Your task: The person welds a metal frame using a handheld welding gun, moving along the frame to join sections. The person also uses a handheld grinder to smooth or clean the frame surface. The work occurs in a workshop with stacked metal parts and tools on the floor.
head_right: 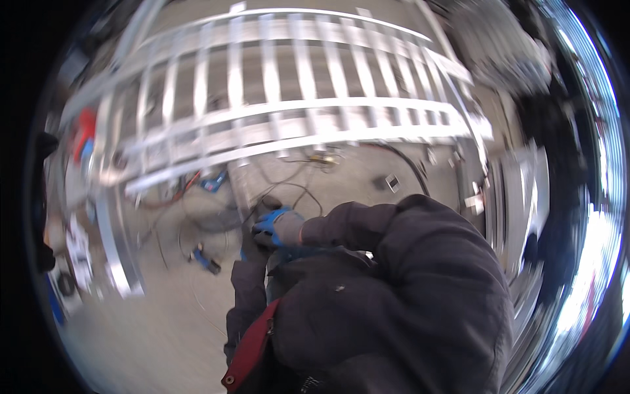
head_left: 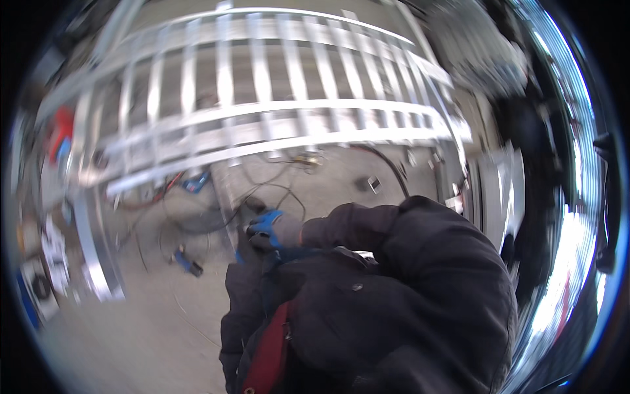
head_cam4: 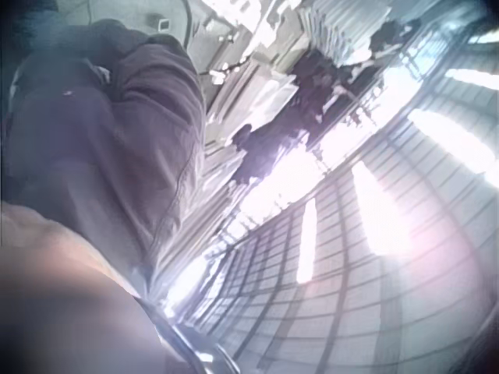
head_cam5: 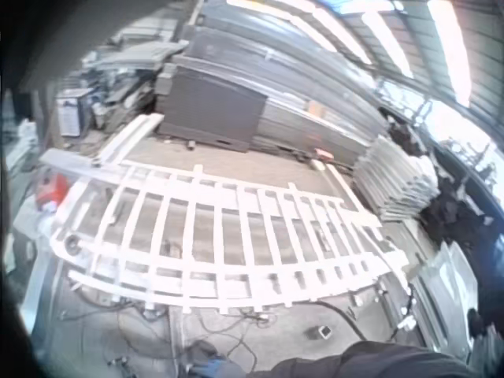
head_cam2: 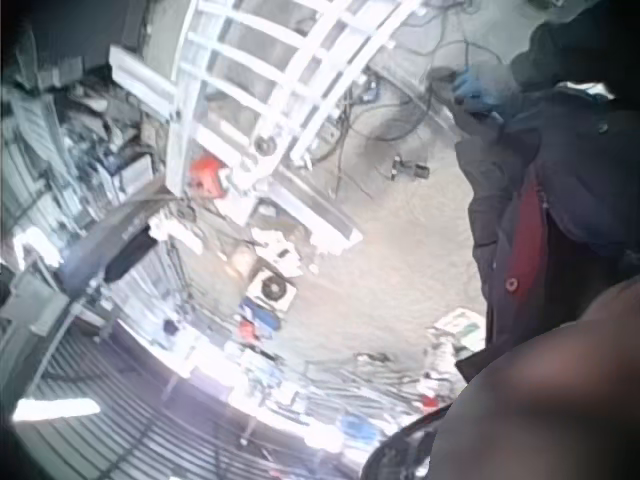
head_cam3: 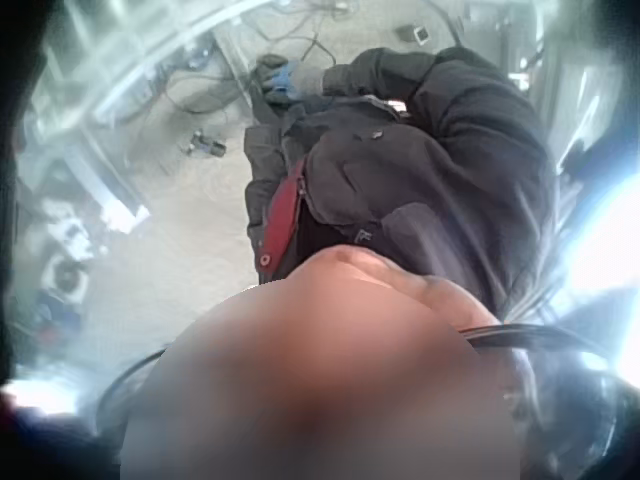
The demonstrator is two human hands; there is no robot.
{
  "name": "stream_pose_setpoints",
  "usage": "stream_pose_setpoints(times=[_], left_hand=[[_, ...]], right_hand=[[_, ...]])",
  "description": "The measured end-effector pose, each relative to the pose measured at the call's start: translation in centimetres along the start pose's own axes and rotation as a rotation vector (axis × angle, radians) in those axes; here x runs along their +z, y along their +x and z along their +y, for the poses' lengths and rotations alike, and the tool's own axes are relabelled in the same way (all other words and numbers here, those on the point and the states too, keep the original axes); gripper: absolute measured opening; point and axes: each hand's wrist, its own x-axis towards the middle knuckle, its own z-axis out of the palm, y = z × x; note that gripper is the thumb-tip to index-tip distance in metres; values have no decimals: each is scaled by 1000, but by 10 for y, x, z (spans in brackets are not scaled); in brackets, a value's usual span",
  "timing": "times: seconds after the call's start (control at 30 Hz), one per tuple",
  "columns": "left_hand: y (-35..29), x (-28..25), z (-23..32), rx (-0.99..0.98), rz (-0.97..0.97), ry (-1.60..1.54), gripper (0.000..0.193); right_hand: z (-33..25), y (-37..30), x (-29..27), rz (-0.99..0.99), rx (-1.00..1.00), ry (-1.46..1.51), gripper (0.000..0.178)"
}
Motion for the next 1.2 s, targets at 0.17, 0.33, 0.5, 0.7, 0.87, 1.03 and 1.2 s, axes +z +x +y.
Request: stream_pose_setpoints(times=[0.17, 0.33, 0.5, 0.7, 0.87, 1.03, 1.2], left_hand=[[-65, 51, -41, 318, -277, 1402, 42], [-72, 94, -73, 172, -525, 1801, 57], [-75, 168, -156, -287, -533, 834, 51], [-81, 254, -302, -206, -601, 1340, 49], [-92, 297, -435, -177, -578, 1351, 48], [-91, 357, -517, -332, -831, 1248, 44], [-59, 403, -603, -403, -965, 1572, 48]], right_hand=[[-20, -120, -15, 197, 226, 244, 34], [2, -193, -12, 453, 332, 499, 29], [39, -287, -14, 775, 386, 627, 32], [108, -438, -24, 862, 487, 1079, 37], [146, -566, -53, 994, 449, 532, 30], [160, -670, -78, 1190, 513, 133, 23], [185, -739, -87, 1308, 736, 125, 21]])
